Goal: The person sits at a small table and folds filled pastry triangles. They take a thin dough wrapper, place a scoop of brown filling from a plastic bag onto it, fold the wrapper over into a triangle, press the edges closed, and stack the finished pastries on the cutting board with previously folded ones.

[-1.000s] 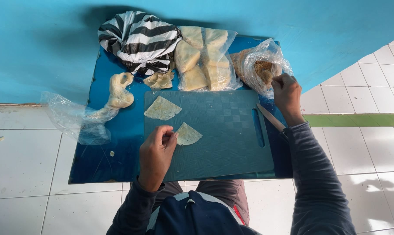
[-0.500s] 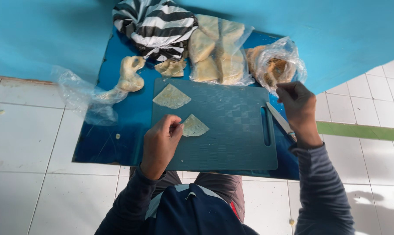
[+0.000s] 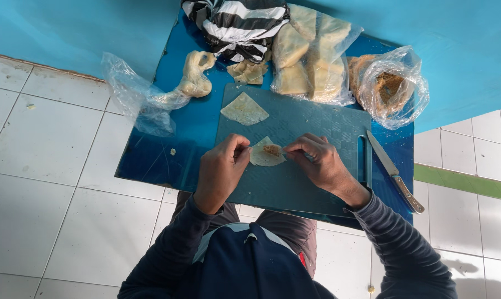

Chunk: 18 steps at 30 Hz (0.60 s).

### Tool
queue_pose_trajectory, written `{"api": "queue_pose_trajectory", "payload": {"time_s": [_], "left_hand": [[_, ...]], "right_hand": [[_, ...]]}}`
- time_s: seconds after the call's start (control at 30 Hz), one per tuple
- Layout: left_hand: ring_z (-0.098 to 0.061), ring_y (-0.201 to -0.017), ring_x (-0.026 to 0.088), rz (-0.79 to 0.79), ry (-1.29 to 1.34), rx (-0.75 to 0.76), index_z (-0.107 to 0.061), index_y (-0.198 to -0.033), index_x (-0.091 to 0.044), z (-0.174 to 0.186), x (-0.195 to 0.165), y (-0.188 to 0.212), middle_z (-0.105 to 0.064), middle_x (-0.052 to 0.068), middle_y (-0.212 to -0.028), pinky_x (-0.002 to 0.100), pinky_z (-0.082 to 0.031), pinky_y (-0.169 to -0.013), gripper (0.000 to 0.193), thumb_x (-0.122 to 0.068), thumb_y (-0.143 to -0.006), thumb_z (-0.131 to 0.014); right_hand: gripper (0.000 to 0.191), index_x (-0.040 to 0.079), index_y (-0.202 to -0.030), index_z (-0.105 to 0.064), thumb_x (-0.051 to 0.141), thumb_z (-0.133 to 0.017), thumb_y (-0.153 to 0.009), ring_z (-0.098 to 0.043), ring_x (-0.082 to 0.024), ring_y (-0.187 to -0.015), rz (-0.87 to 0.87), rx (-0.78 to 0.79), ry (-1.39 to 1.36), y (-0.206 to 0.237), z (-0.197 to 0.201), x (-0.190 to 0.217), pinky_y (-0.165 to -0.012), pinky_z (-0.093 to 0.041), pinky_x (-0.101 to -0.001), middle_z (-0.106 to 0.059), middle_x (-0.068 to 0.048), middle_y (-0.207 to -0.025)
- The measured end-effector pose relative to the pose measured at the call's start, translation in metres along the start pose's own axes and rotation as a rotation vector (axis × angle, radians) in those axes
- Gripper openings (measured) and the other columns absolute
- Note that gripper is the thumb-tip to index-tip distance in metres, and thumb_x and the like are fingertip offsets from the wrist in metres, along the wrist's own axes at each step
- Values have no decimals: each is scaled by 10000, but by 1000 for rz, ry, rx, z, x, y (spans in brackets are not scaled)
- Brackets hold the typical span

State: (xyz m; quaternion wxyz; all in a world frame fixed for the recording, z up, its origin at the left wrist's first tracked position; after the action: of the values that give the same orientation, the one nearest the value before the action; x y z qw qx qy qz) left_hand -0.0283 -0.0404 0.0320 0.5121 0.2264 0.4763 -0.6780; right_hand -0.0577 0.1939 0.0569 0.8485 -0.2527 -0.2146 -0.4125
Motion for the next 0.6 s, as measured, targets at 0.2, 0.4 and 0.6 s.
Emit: {"api": "queue_pose_trajectory", "payload": {"time_s": [0.2, 0.4, 0.6], "left_hand": [[-776, -808, 194, 1, -5, 0, -646, -1050, -35, -1, 2, 2, -758, 90, -911, 287, -602, -650, 151, -73, -936, -738], [-776, -810, 187, 1, -5, 2, -650, -1051, -36, -2, 4, 3, -758, 87, -913, 289, -603, -656, 141, -67, -943, -735], [-778, -822, 187, -13, -22, 2, -653, -1049, -40, -4, 5, 3, -757, 87, -924, 284, -613, -666, 131, -65, -946, -729]], "right_hand": [[155, 137, -1081, -707, 115, -755, -935, -694, -141, -897, 146, -20, 121, -3, -3, 11, -857, -403, -325, -725, 16, -957], [193, 132, -1093, -708, 96, -759, -910, -676, -146, -899, 213, -14, 152, -3, -3, 13, -844, -383, -335, -714, 7, -964], [208, 136, -1086, -711, 70, -768, -896, -647, -150, -859, 243, -3, 160, -4, -6, 15, -833, -368, -331, -713, 12, -983]]}}
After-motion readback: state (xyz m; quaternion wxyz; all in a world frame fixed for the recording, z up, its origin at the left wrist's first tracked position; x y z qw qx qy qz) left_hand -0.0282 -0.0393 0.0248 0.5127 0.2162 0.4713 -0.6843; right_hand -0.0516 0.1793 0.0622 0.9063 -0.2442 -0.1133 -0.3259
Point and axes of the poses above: each hand's wrist, its own y-axis away from the middle knuckle, its own z-axis out of the back of the hand, x = y × z, the point moved 3 cm from there along -y, towards the middle knuckle
